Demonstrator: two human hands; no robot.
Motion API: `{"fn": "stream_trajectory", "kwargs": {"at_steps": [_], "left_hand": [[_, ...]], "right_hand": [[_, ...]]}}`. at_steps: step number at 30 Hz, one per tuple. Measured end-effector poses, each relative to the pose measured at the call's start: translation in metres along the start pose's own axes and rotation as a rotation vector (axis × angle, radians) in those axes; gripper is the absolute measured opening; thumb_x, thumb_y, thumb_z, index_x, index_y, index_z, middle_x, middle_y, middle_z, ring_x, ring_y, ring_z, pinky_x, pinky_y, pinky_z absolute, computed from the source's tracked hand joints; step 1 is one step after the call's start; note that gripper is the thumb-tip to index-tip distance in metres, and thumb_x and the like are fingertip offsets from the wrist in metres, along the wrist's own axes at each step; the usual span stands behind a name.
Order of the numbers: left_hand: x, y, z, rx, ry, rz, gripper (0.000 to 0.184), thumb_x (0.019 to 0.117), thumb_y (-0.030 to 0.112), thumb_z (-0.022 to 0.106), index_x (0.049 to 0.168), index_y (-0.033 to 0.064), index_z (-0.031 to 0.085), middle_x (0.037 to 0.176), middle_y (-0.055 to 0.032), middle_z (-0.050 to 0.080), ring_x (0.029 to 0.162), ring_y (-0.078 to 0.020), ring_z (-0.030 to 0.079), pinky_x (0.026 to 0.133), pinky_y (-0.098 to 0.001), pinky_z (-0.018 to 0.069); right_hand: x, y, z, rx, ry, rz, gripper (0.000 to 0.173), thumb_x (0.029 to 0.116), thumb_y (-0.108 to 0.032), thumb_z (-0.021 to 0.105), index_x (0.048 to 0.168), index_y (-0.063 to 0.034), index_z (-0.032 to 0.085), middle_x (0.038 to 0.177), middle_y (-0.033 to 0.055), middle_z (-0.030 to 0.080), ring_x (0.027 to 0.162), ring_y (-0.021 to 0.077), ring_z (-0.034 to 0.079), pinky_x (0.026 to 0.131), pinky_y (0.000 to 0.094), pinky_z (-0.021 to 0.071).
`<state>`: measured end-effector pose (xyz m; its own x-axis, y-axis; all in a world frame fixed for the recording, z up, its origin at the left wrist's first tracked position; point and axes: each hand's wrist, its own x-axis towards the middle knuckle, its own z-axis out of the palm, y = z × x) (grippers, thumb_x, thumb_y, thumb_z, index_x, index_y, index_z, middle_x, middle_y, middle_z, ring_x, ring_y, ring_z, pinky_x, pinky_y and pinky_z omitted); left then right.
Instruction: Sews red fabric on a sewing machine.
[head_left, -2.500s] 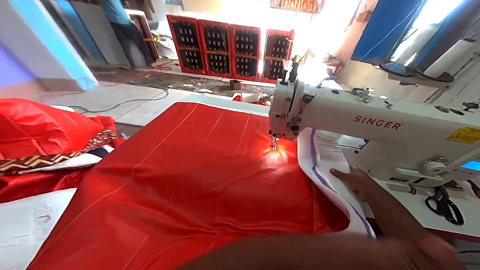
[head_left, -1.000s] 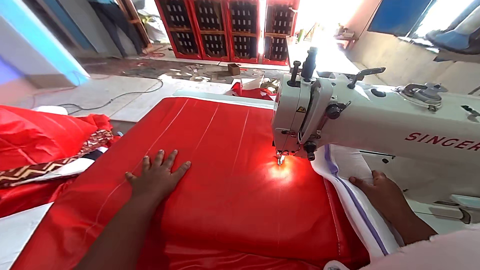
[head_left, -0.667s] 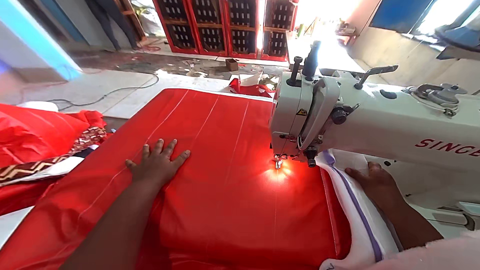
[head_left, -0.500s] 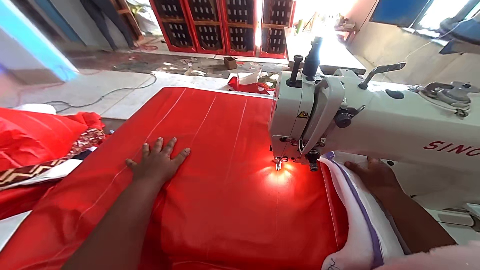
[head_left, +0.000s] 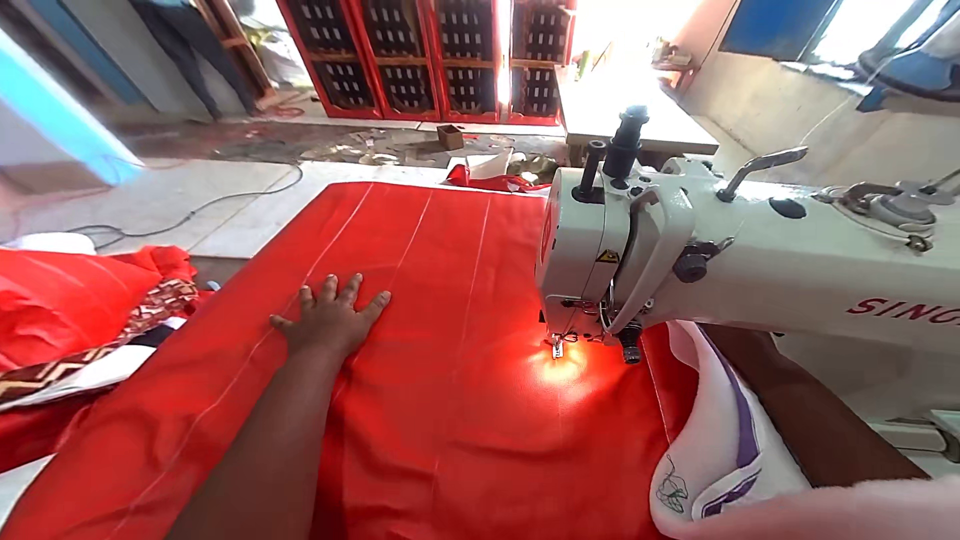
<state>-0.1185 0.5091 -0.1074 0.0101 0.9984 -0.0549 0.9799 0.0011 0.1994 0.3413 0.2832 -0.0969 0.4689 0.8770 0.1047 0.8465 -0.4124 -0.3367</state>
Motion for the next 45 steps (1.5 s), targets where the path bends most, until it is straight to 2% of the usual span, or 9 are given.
{"fn": "stream_trajectory", "kwargs": {"at_steps": [3, 6, 9, 13, 16, 20, 25, 40, 45], "left_hand": [[0.000, -0.008, 0.001, -0.065, 0.024, 0.037, 0.081, 0.0996, 0.074, 0.032, 0.163, 0.0231, 0.032, 0.170, -0.0130, 0.024, 0.156, -0.0462, 0.013, 0.110, -0.0847, 0.0031], [-0.007, -0.025, -0.007, -0.516, 0.072, 0.123, 0.074, 0.1058, 0.059, 0.039, 0.162, 0.0114, 0.032, 0.168, -0.0173, 0.028, 0.157, -0.0407, 0.017, 0.117, -0.0771, 0.0004], [-0.022, -0.048, -0.019, -0.828, 0.080, 0.151, 0.065, 0.1086, 0.047, 0.041, 0.160, 0.0091, 0.032, 0.166, -0.0177, 0.028, 0.154, -0.0337, 0.026, 0.123, -0.0599, 0.0214], [-0.062, -0.076, -0.027, -0.403, 0.057, 0.149, 0.059, 0.1107, 0.039, 0.042, 0.155, -0.0001, 0.040, 0.163, -0.0313, 0.026, 0.152, -0.0518, 0.021, 0.115, -0.0770, 0.0167], [-0.092, -0.080, -0.028, -0.173, -0.036, 0.036, 0.067, 0.1090, 0.048, 0.040, 0.159, 0.0038, 0.035, 0.167, -0.0268, 0.022, 0.154, -0.0514, 0.015, 0.111, -0.0825, 0.0070], [-0.109, -0.090, -0.008, 0.047, 0.000, 0.048, 0.079, 0.1042, 0.065, 0.031, 0.163, 0.0132, 0.030, 0.169, -0.0185, 0.025, 0.155, -0.0472, 0.017, 0.111, -0.0832, 0.0050], [-0.105, -0.089, -0.003, 0.023, 0.058, 0.059, 0.077, 0.1038, 0.066, 0.032, 0.162, 0.0152, 0.033, 0.168, -0.0164, 0.028, 0.155, -0.0455, 0.020, 0.111, -0.0817, 0.0109], [-0.033, -0.060, -0.004, 0.044, 0.039, 0.057, 0.075, 0.1047, 0.065, 0.031, 0.162, 0.0161, 0.032, 0.168, -0.0156, 0.027, 0.155, -0.0448, 0.018, 0.110, -0.0823, 0.0116], [-0.016, -0.049, -0.004, 0.037, 0.035, 0.053, 0.076, 0.1045, 0.065, 0.032, 0.162, 0.0164, 0.032, 0.169, -0.0149, 0.026, 0.156, -0.0444, 0.018, 0.110, -0.0826, 0.0104]], "right_hand": [[0.007, -0.006, -0.008, -0.111, -0.131, 0.090, 0.041, 0.1069, -0.029, 0.053, 0.133, 0.0019, 0.062, 0.136, 0.0255, 0.060, 0.131, 0.0401, 0.055, 0.111, 0.0584, 0.0386], [-0.001, -0.003, -0.018, 0.139, -0.189, 0.174, 0.046, 0.1088, -0.030, 0.049, 0.139, 0.0040, 0.057, 0.140, 0.0272, 0.057, 0.134, 0.0394, 0.053, 0.113, 0.0571, 0.0365], [-0.036, 0.012, -0.021, 0.502, -0.241, 0.422, 0.063, 0.1042, -0.056, 0.046, 0.147, -0.0092, 0.048, 0.126, 0.0240, 0.063, 0.112, 0.0372, 0.062, 0.092, 0.0586, 0.0500], [-0.098, 0.020, -0.027, 0.686, -0.267, 0.555, 0.061, 0.1023, -0.053, 0.053, 0.148, -0.0135, 0.045, 0.119, 0.0173, 0.066, 0.102, 0.0301, 0.068, 0.082, 0.0509, 0.0565], [-0.121, 0.021, -0.017, 0.718, -0.182, 0.510, 0.052, 0.1031, -0.037, 0.060, 0.144, -0.0088, 0.045, 0.110, 0.0135, 0.068, 0.090, 0.0214, 0.070, 0.077, 0.0411, 0.0597], [-0.116, 0.034, -0.006, 0.558, -0.136, 0.431, 0.053, 0.0972, -0.031, 0.070, 0.138, -0.0033, 0.050, 0.109, 0.0196, 0.068, 0.094, 0.0305, 0.069, 0.084, 0.0535, 0.0557], [-0.110, 0.041, 0.001, 0.408, -0.084, 0.343, 0.060, 0.0947, -0.036, 0.073, 0.139, -0.0021, 0.051, 0.111, 0.0221, 0.069, 0.102, 0.0367, 0.068, 0.089, 0.0608, 0.0518], [-0.056, 0.027, 0.012, 0.160, 0.075, 0.179, 0.061, 0.0962, -0.038, 0.071, 0.135, 0.0065, 0.053, 0.108, 0.0325, 0.066, 0.103, 0.0494, 0.065, 0.089, 0.0682, 0.0479], [-0.033, 0.021, 0.009, 0.089, 0.057, 0.172, 0.056, 0.0977, -0.042, 0.067, 0.117, 0.0105, 0.063, 0.103, 0.0352, 0.066, 0.102, 0.0526, 0.065, 0.088, 0.0701, 0.0473]]}}
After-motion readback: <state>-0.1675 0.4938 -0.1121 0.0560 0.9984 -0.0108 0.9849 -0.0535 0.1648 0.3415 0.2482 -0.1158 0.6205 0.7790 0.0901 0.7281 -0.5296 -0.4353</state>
